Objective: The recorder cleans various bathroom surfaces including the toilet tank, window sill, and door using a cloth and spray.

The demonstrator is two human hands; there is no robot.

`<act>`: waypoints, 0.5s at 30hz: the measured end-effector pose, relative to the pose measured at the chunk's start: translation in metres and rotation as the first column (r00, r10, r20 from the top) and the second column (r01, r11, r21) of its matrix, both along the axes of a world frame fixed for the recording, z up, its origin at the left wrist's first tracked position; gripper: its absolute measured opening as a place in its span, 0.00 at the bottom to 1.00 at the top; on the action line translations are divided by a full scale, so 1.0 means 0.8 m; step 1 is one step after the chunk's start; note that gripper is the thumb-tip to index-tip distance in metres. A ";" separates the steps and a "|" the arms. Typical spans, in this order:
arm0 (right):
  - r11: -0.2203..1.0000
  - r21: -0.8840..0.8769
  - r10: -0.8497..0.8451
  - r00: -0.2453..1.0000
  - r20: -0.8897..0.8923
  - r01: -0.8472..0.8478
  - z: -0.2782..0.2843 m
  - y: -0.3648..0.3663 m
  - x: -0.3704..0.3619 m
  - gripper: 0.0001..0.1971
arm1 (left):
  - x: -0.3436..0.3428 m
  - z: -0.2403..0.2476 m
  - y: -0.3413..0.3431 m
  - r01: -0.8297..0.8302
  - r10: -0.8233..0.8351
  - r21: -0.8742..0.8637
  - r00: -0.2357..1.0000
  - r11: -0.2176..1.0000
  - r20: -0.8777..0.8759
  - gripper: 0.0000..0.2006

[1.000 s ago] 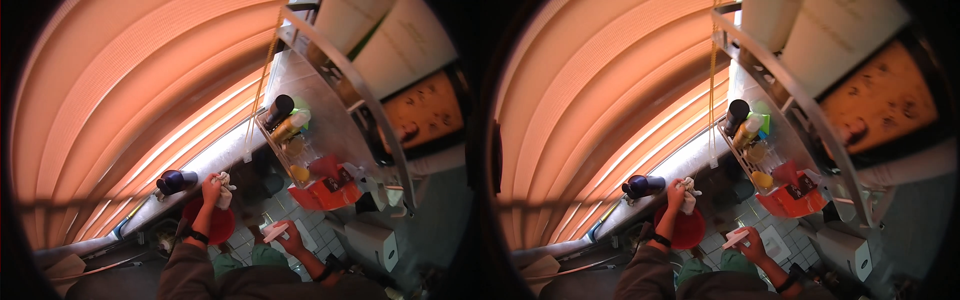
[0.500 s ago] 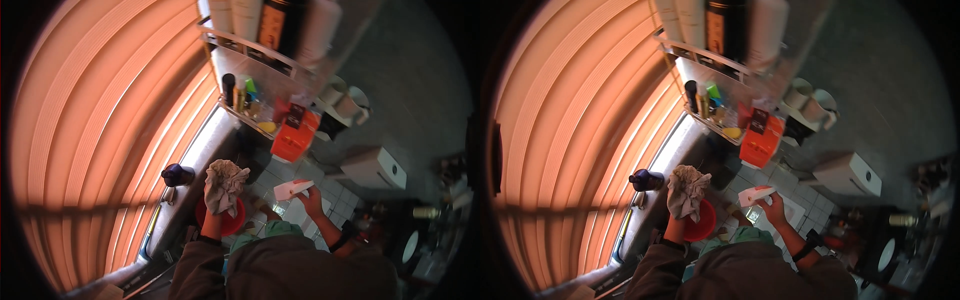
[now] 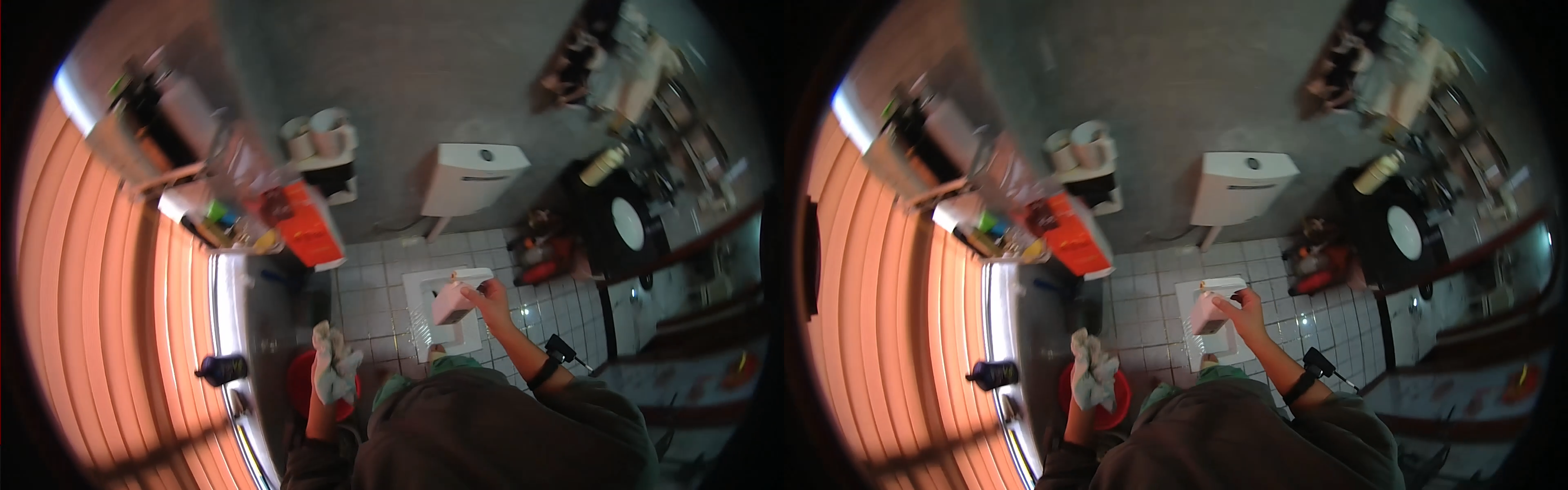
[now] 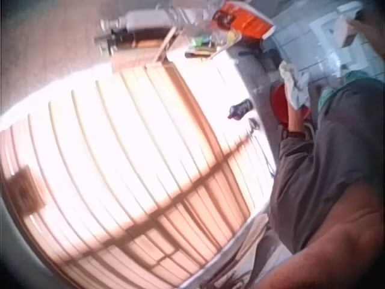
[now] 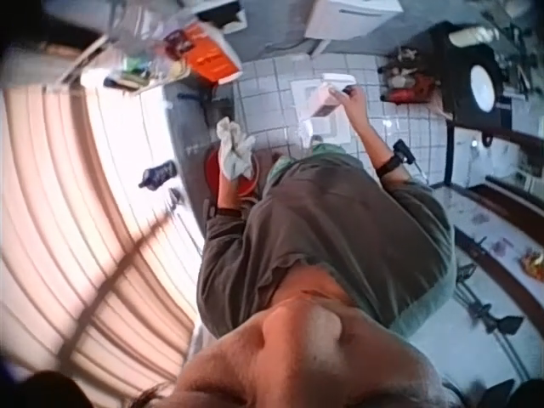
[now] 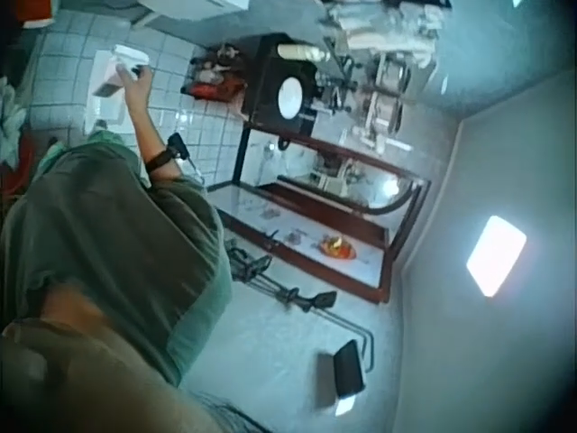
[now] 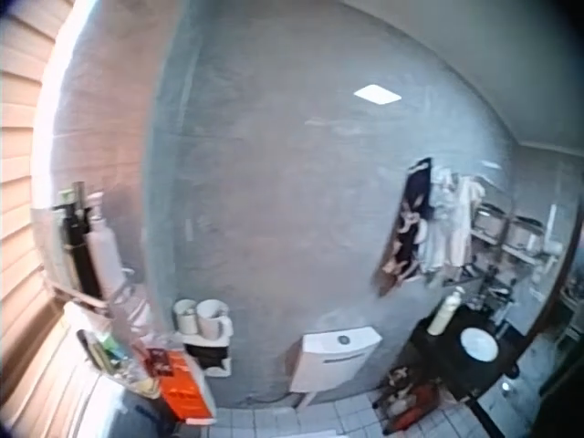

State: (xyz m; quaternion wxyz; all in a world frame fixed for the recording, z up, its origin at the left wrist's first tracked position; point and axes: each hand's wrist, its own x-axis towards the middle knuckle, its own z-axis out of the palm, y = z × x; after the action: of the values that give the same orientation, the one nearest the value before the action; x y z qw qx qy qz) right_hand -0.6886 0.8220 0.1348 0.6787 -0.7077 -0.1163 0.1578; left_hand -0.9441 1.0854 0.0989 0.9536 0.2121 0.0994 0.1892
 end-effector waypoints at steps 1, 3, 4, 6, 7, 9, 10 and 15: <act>0.999 0.015 -0.050 0.999 0.011 0.050 0.001 -0.023 0.008 0.17 | 0.006 0.001 -0.008 0.050 -0.050 0.015 0.999 0.999 0.011 0.22; 0.991 -0.001 -0.137 0.991 0.012 0.137 -0.006 -0.068 0.023 0.17 | 0.018 -0.001 -0.027 0.187 -0.179 0.013 0.957 0.982 -0.230 0.20; 0.985 0.012 -0.173 0.985 0.011 0.173 -0.006 -0.089 0.031 0.17 | 0.028 -0.006 -0.039 0.201 -0.186 0.027 0.943 0.979 -0.277 0.17; 0.969 0.039 -0.243 0.969 -0.045 0.245 0.006 -0.129 0.046 0.17 | 0.047 -0.028 -0.057 0.256 -0.215 0.075 0.910 0.964 -0.354 0.16; 0.959 0.048 -0.278 0.960 -0.044 0.280 -0.003 -0.151 0.049 0.17 | 0.057 -0.039 -0.067 0.285 -0.213 0.113 0.880 0.952 -0.425 0.15; 0.941 -0.034 -0.333 0.941 0.063 0.336 -0.022 -0.190 0.072 0.19 | 0.099 -0.046 -0.097 0.355 -0.269 0.142 0.868 0.924 -0.418 0.15; 0.932 -0.046 -0.354 0.931 0.092 0.359 -0.025 -0.209 0.079 0.18 | 0.114 -0.053 -0.105 0.408 -0.271 0.182 0.820 0.894 -0.505 0.15; 0.921 -0.103 -0.363 0.924 0.123 0.376 -0.015 -0.295 0.100 0.19 | 0.200 -0.069 -0.171 0.498 -0.218 0.255 0.707 0.829 -0.672 0.16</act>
State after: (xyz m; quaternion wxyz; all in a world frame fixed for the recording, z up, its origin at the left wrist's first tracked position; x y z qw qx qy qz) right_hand -0.6083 0.5861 0.1225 0.6440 -0.7650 -0.0048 -0.0021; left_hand -0.7844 0.9489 0.0439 0.8169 0.4764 0.3180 -0.0678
